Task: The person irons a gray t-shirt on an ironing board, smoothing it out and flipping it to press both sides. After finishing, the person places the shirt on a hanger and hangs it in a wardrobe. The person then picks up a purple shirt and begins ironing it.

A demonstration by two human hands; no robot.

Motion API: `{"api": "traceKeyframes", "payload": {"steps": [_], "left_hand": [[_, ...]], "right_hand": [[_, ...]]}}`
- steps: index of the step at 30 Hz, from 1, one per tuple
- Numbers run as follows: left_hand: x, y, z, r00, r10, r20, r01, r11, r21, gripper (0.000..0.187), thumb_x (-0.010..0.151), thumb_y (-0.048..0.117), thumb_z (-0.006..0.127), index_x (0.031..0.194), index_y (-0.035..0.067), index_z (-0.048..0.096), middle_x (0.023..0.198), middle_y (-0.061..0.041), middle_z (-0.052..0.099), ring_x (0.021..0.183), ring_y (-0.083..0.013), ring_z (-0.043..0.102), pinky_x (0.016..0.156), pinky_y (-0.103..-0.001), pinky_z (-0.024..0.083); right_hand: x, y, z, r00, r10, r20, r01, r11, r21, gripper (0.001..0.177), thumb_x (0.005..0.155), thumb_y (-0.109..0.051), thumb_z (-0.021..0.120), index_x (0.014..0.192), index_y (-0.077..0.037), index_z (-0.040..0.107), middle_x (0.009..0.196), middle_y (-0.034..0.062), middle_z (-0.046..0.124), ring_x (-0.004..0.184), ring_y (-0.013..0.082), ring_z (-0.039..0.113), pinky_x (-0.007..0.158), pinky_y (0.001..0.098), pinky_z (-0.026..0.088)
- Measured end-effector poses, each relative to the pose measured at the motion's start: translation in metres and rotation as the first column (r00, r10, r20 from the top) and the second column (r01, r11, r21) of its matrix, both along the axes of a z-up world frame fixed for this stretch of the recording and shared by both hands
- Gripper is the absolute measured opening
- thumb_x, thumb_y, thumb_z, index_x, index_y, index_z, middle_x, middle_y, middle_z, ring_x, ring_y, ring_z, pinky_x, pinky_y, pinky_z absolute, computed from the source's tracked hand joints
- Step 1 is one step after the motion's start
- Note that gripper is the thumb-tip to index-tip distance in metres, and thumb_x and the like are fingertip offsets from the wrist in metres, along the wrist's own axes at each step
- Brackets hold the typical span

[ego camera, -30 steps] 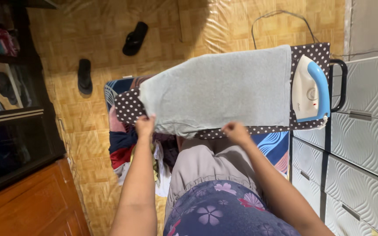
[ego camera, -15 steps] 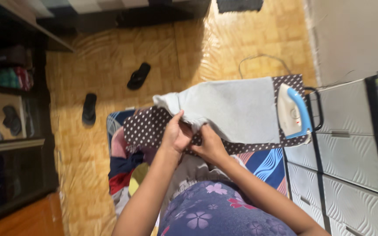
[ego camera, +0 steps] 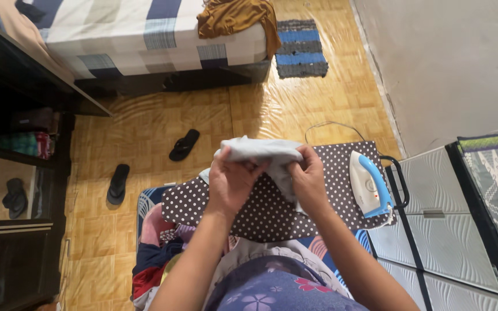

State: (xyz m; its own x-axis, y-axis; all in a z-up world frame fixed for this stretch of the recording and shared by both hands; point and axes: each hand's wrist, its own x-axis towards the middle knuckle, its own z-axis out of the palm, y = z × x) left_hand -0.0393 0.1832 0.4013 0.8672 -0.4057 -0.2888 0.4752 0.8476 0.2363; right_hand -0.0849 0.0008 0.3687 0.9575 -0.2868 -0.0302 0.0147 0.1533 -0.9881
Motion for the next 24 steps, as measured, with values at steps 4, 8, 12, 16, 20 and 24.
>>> {"api": "traceKeyframes", "payload": {"steps": [4, 8, 12, 16, 20, 24], "left_hand": [[0.026, 0.016, -0.036, 0.985, -0.042, 0.169, -0.027, 0.923, 0.385, 0.032, 0.104, 0.034, 0.058, 0.107, 0.003, 0.064, 0.098, -0.006, 0.07, 0.089, -0.0168, 0.067, 0.089, -0.039, 0.056], [0.051, 0.022, -0.075, 0.935, -0.19, 0.3, -0.069, 0.731, 0.679, 0.033, 0.103, 0.033, 0.058, 0.1, 0.002, 0.069, 0.091, -0.001, 0.072, 0.081, -0.0111, 0.065, 0.077, -0.027, 0.052], [0.081, 0.007, -0.095, 0.9, -0.347, 0.263, -0.162, 0.294, 0.942, 0.044, 0.103, 0.041, 0.061, 0.09, 0.001, 0.075, 0.081, -0.005, 0.065, 0.075, -0.0165, 0.057, 0.07, -0.034, 0.048], [0.108, -0.018, -0.095, 0.804, -0.424, 0.417, -0.529, -0.189, 0.827, 0.055, 0.097, 0.05, 0.059, 0.08, 0.0, 0.075, 0.083, -0.016, 0.076, 0.082, -0.0294, 0.07, 0.087, -0.046, 0.045], [0.128, -0.03, -0.073, 0.828, -0.347, 0.441, -0.543, -0.295, 0.786, 0.059, 0.098, 0.055, 0.056, 0.082, 0.002, 0.077, 0.092, -0.017, 0.077, 0.094, -0.033, 0.07, 0.101, -0.051, 0.04], [0.125, -0.029, -0.058, 0.627, -0.29, 0.723, -0.761, -0.423, 0.491, 0.049, 0.099, 0.048, 0.059, 0.096, 0.005, 0.081, 0.107, -0.021, 0.073, 0.104, -0.0391, 0.064, 0.1, -0.055, 0.034]], "right_hand": [[0.007, -0.021, 0.016, 0.98, 0.199, -0.019, -0.199, 0.978, -0.062, 0.011, 0.099, -0.009, 0.062, 0.108, -0.004, 0.059, 0.097, 0.0001, 0.066, 0.089, 0.0053, 0.061, 0.078, 0.023, 0.053], [0.013, -0.048, 0.02, 0.925, 0.377, -0.044, -0.322, 0.718, -0.617, 0.044, 0.079, -0.023, 0.084, 0.112, -0.005, 0.061, 0.093, 0.0098, 0.07, 0.086, 0.0204, 0.067, 0.074, 0.0347, 0.055], [0.046, -0.076, -0.007, 0.957, 0.22, -0.186, -0.243, 0.266, -0.933, 0.037, 0.073, -0.029, 0.083, 0.104, -0.013, 0.07, 0.087, 0.015, 0.075, 0.084, 0.0346, 0.072, 0.074, 0.0442, 0.056], [0.101, -0.092, -0.047, 0.989, -0.023, -0.146, -0.127, 0.378, -0.917, 0.027, 0.076, -0.018, 0.077, 0.102, -0.012, 0.073, 0.089, 0.0172, 0.074, 0.085, 0.0369, 0.07, 0.073, 0.0465, 0.054], [0.154, -0.089, -0.052, 0.985, -0.073, -0.156, -0.027, 0.829, -0.559, 0.019, 0.083, -0.004, 0.067, 0.102, -0.005, 0.07, 0.084, 0.0115, 0.072, 0.078, 0.0258, 0.072, 0.068, 0.0387, 0.058], [0.185, -0.075, -0.038, 0.999, -0.045, 0.029, 0.049, 0.989, -0.14, 0.018, 0.081, 0.009, 0.066, 0.096, 0.0, 0.067, 0.086, 0.0042, 0.07, 0.078, 0.0145, 0.071, 0.07, 0.0293, 0.063]]}}
